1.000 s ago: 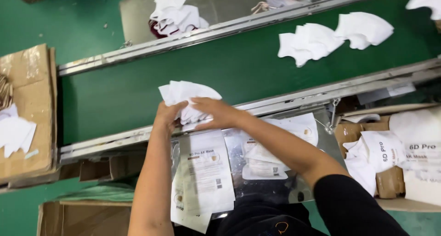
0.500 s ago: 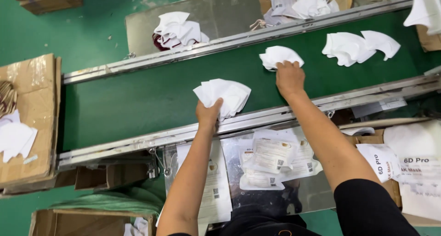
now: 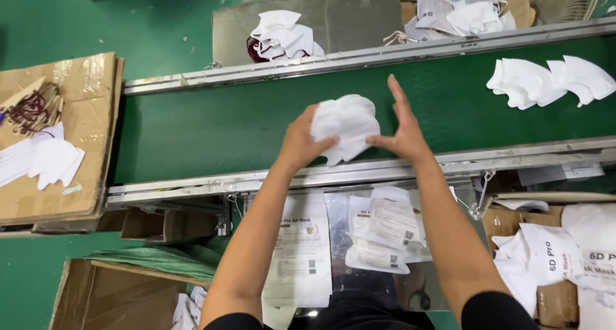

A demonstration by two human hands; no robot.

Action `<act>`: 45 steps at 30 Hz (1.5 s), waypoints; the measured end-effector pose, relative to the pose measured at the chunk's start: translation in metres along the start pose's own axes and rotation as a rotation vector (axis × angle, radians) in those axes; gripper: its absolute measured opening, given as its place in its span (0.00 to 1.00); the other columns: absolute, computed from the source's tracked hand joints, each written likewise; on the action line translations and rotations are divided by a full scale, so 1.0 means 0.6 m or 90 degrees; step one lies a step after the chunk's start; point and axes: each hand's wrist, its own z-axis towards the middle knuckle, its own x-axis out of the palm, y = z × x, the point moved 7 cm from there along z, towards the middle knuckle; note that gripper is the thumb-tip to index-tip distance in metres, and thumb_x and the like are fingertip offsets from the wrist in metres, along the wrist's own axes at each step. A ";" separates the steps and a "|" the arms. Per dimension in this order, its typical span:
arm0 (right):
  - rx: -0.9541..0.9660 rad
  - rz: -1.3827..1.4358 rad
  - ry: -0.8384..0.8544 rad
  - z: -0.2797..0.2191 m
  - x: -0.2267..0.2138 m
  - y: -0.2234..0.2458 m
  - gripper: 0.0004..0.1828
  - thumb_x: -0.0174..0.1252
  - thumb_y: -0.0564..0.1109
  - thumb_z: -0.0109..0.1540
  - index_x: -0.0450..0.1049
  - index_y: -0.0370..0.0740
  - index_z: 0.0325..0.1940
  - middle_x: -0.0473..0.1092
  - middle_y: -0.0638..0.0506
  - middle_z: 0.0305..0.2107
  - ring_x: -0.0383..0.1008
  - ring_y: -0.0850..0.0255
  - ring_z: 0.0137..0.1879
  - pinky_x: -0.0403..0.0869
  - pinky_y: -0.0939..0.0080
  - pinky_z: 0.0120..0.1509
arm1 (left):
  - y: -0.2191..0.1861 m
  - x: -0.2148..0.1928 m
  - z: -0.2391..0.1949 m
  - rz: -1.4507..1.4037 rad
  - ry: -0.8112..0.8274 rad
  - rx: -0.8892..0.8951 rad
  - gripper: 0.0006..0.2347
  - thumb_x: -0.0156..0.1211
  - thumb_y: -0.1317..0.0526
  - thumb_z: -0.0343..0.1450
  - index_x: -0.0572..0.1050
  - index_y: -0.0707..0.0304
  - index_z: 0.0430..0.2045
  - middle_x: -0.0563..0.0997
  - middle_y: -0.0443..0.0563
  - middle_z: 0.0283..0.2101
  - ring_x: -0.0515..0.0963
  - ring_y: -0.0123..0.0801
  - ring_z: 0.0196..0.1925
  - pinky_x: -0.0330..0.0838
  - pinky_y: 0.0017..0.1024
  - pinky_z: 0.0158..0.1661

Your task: Packing individual face masks into plastic pouches at a factory conveyor belt.

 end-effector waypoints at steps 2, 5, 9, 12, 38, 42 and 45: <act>-0.004 0.027 0.076 0.007 0.069 -0.054 0.71 0.79 0.57 0.43 0.46 0.43 0.83 0.47 0.43 0.79 0.49 0.47 0.84 0.53 0.48 0.83 | 0.007 0.043 -0.008 0.104 0.038 -0.028 0.39 0.80 0.55 0.56 0.65 0.57 0.62 0.77 0.54 0.56 0.75 0.47 0.59 0.67 0.49 0.56; -0.046 0.048 0.141 0.020 0.119 -0.030 0.74 0.80 0.58 0.41 0.44 0.45 0.83 0.45 0.43 0.79 0.44 0.47 0.85 0.48 0.47 0.86 | -0.011 0.052 -0.007 0.251 0.060 -0.038 0.47 0.82 0.54 0.51 0.58 0.55 0.65 0.71 0.54 0.62 0.67 0.49 0.65 0.59 0.57 0.58; -0.085 -0.095 0.195 0.028 0.121 0.015 0.75 0.80 0.60 0.39 0.45 0.42 0.81 0.45 0.39 0.77 0.37 0.42 0.83 0.43 0.45 0.83 | 0.026 0.074 -0.027 0.307 0.057 -0.009 0.46 0.82 0.54 0.50 0.59 0.54 0.64 0.70 0.51 0.61 0.67 0.48 0.65 0.58 0.60 0.56; -0.203 -0.161 0.149 0.034 0.104 0.069 0.66 0.79 0.61 0.44 0.52 0.45 0.79 0.57 0.43 0.75 0.47 0.43 0.84 0.46 0.44 0.86 | 0.009 0.074 -0.027 0.289 0.047 0.010 0.39 0.78 0.57 0.56 0.61 0.54 0.62 0.73 0.49 0.58 0.71 0.44 0.62 0.63 0.54 0.55; -0.152 -0.404 0.201 0.084 0.072 0.071 0.16 0.65 0.52 0.60 0.78 0.36 0.40 0.76 0.39 0.40 0.75 0.40 0.46 0.72 0.43 0.49 | -0.006 -0.053 -0.031 -0.137 -0.162 0.113 0.35 0.76 0.55 0.65 0.63 0.64 0.65 0.73 0.62 0.62 0.70 0.42 0.64 0.66 0.36 0.61; -0.208 -0.267 0.262 0.073 0.082 0.138 0.16 0.66 0.50 0.62 0.77 0.33 0.41 0.76 0.41 0.36 0.75 0.44 0.44 0.72 0.50 0.48 | -0.049 0.015 -0.002 0.079 0.058 0.071 0.46 0.85 0.55 0.52 0.63 0.62 0.65 0.77 0.61 0.56 0.74 0.48 0.59 0.67 0.37 0.58; 0.096 0.048 0.266 0.071 0.042 0.061 0.15 0.62 0.45 0.62 0.78 0.39 0.51 0.76 0.54 0.34 0.71 0.69 0.37 0.73 0.65 0.41 | 0.001 0.053 -0.001 -0.073 0.132 -0.015 0.32 0.82 0.56 0.57 0.77 0.63 0.56 0.87 0.54 0.49 0.86 0.37 0.51 0.78 0.31 0.54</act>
